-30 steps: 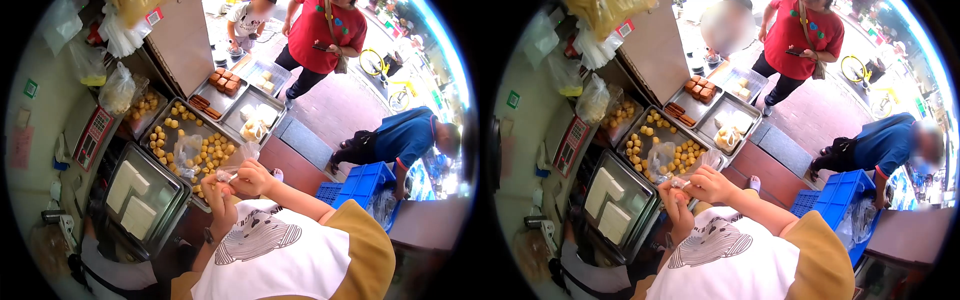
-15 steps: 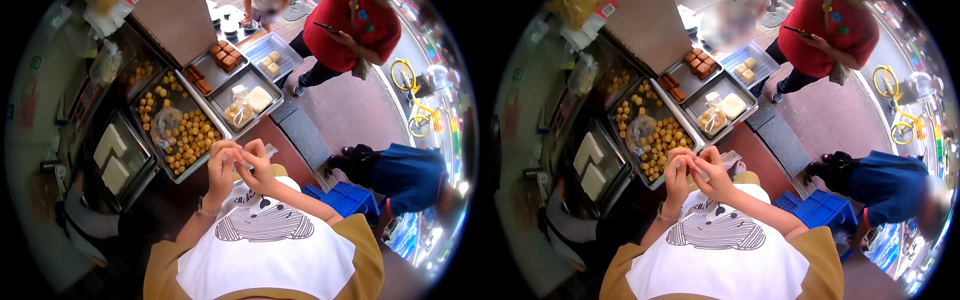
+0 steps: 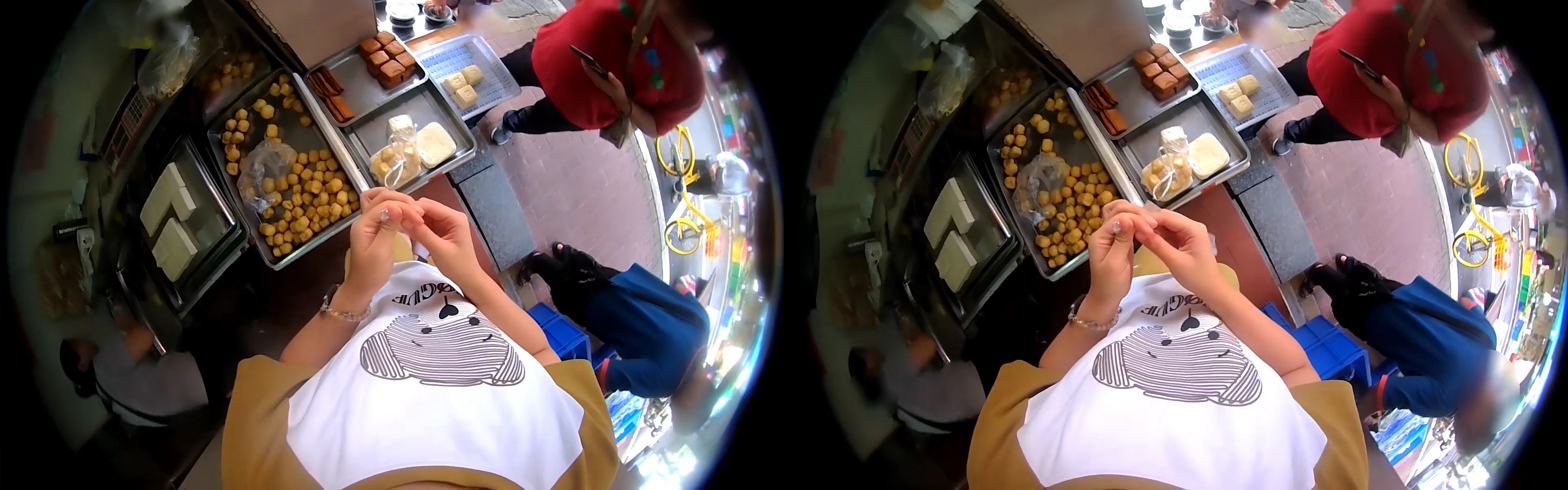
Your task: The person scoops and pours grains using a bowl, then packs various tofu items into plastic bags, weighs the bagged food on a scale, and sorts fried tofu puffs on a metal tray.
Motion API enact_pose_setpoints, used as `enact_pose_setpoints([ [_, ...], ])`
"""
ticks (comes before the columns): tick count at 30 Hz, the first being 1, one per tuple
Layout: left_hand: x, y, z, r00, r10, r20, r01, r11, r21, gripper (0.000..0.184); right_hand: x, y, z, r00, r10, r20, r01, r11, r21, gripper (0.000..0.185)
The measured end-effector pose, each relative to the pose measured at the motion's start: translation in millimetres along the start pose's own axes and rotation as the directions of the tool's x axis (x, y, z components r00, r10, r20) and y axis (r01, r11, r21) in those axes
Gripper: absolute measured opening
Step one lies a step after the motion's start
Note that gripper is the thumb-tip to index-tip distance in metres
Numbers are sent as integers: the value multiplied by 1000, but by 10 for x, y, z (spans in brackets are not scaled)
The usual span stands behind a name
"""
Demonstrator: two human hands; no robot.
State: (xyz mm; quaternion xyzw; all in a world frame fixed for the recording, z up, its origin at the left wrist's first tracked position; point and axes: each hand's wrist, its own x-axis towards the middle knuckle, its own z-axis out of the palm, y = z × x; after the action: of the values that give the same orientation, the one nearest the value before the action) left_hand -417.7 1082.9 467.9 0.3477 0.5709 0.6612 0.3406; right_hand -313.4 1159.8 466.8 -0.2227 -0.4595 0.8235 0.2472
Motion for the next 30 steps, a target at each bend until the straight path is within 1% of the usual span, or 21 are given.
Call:
enact_pose_setpoints([
  [2,151,-18,-85,1000,9,-8,-10,997,-81,36,214,29,0,999,9,31,-11,998,65,12],
  [5,343,-9,-195,999,-26,-34,16,964,-267,34,467,111,61,996,87,-11,-85,989,125,14],
  [7,468,38,-229,988,-91,-123,34,915,-402,34,643,138,163,985,157,-77,-136,963,234,18],
  [8,517,66,-237,978,-130,-160,41,884,-467,34,732,146,210,989,93,-114,-71,979,189,17],
  [9,571,72,-259,973,-105,-206,0,891,-454,34,843,144,249,989,26,-147,-5,990,141,17],
  [10,607,50,-312,966,-55,-254,-36,939,-343,35,936,115,295,983,-43,-178,60,994,91,17],
  [11,640,3,-383,956,-2,-295,-68,972,-226,35,989,14,313,985,-48,-166,56,998,43,17],
  [13,721,-60,-566,920,136,-367,-138,990,22,38,1139,-15,192,961,-162,-223,154,987,-54,17],
  [14,753,-55,-689,895,118,-431,-144,989,-29,38,1222,-29,104,944,-221,-247,201,974,-102,17],
  [16,773,-35,-915,833,69,-549,-165,978,-127,37,1387,-73,-150,907,-186,-377,203,979,6,17],
  [17,765,-24,-980,841,91,-533,-145,988,-61,34,1438,-77,-218,900,-212,-381,222,975,-17,17],
  [20,767,-14,-1060,857,188,-480,-119,978,171,30,1510,-129,-169,934,-163,-317,195,978,73,18],
  [22,762,-6,-1068,848,296,-439,-119,914,387,32,1501,-229,-64,962,-143,-234,142,990,-23,22],
  [23,759,-43,-977,844,268,-465,-170,955,241,27,1502,-185,-112,965,-120,-233,115,993,-33,24],
  [24,729,-125,-932,857,110,-504,-136,991,-14,22,1523,-160,-78,975,-115,-188,105,993,-59,26],
  [25,744,-296,-806,822,135,-552,-324,910,-259,19,1556,-50,-160,980,-134,-150,121,988,-94,26],
  [26,746,-196,-798,832,177,-526,-280,952,-123,16,1616,41,-238,983,-138,-119,133,990,-53,26],
  [27,790,-371,-719,830,83,-552,-319,883,-346,13,1756,189,-471,993,-99,-64,96,994,-50,26],
  [28,753,-207,-734,842,134,-523,-84,990,117,13,1772,141,-336,992,-123,-34,123,992,1,25],
  [29,766,-203,-728,806,199,-557,-164,980,113,15,1824,169,-318,994,-97,42,92,989,118,23],
  [30,727,-66,-742,797,206,-567,-137,977,162,16,1890,227,-307,994,-89,63,78,985,152,22],
])
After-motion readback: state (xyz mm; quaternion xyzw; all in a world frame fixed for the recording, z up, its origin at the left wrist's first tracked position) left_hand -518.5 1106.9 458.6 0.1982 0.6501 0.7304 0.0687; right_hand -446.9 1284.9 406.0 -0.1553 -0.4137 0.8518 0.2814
